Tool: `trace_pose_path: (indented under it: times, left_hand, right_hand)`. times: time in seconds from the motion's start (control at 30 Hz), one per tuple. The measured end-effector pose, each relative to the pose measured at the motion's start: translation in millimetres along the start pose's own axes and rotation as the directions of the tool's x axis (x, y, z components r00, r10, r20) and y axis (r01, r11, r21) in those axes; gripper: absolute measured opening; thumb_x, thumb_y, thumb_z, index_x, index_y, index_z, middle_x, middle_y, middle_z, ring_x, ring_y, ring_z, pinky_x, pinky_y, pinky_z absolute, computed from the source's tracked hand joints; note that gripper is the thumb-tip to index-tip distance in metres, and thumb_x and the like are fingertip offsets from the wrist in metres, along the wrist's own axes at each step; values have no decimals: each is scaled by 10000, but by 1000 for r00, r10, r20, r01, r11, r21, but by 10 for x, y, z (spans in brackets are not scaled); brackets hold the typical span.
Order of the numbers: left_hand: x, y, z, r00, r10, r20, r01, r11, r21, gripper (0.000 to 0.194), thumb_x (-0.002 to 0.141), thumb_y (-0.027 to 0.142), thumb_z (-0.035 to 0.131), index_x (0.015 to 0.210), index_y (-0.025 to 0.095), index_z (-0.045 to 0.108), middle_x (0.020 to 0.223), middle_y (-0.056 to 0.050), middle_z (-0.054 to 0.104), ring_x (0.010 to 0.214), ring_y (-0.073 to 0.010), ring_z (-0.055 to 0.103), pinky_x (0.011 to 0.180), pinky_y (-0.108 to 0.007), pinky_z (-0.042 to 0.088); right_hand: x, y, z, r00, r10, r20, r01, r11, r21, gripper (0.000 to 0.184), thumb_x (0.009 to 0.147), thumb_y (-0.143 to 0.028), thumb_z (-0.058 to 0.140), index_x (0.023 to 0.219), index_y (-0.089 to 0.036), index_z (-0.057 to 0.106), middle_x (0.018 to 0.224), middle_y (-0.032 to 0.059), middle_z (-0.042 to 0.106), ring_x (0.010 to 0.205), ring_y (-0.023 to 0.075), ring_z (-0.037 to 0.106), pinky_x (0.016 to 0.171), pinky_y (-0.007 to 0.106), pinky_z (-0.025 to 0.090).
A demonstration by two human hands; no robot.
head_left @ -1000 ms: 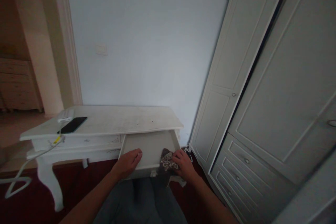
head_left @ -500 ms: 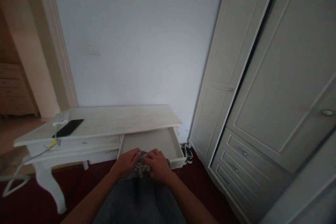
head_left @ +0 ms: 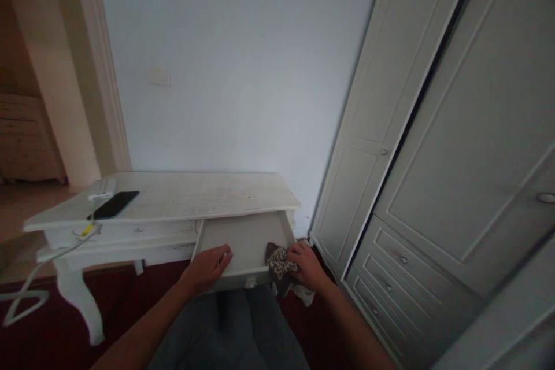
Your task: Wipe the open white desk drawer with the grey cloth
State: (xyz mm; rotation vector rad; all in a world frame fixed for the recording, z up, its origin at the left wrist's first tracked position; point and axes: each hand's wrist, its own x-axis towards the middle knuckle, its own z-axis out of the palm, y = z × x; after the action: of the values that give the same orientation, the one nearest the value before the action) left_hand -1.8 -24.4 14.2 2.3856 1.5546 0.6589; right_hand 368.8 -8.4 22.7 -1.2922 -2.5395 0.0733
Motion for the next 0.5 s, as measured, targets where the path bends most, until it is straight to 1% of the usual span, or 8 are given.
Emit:
trace_pose_path:
  times: [0.07,0.13,0.2,0.27,0.33,0.4,0.5]
  left_hand:
    - [-2,4,12,1000,-14,14,13,998,56,500,1072,565,223,938,255,591,829,-37,705,820,-234,696,744,-327,429]
    - [-15,-6,34,998,2,56,-10,990,139,542,1070,572,211,904,248,613,844,-63,726,849,-255,710,754,-340,443]
    - [-35,-30,60,986,64,153,-98,969,225,562,1056,600,241,912,245,652,876,-91,751,886,-287,725,774,-364,466]
    - [-51,-61,86,957,119,265,-197,936,291,521,1026,623,336,982,242,688,929,-124,772,917,-330,733,793,-402,491]
    - [-53,-83,119,933,122,339,-244,906,345,442,1001,582,435,1051,232,700,979,-156,778,939,-362,736,806,-441,513]
    - [-39,-87,169,930,99,355,-239,896,375,370,992,510,477,1075,226,700,986,-169,776,952,-371,737,819,-465,526]
    - [-12,-69,273,943,96,318,-212,911,353,331,987,488,488,1034,239,701,944,-157,769,937,-358,740,833,-476,533]
  right_hand:
    - [-5,-31,43,1000,16,-12,-16,1000,-12,197,851,-261,752,1042,-237,710,1217,55,651,1185,273,485,1005,402,373]
    - [-11,-65,88,999,23,-35,-24,999,-23,208,865,-279,747,1066,-241,705,1233,56,649,1197,274,477,1003,405,371]
    - [-22,-75,111,998,19,-52,-21,999,-37,235,872,-280,744,1100,-248,700,1255,59,646,1219,279,468,1019,417,361]
    - [-31,-62,105,999,2,-44,-4,999,-45,287,869,-269,743,1151,-259,693,1278,62,644,1242,286,462,1031,429,356]
    - [-24,-37,75,1000,-18,-22,17,999,-46,334,862,-268,747,1191,-272,690,1284,63,647,1245,289,469,1032,436,359]
    - [-3,-5,29,1000,-31,-4,31,998,-49,339,862,-283,749,1198,-282,697,1279,60,652,1234,291,479,1022,437,369]
    - [29,41,-37,1000,-29,-4,29,998,-62,318,861,-265,740,1178,-284,708,1272,57,656,1233,289,478,1023,434,375]
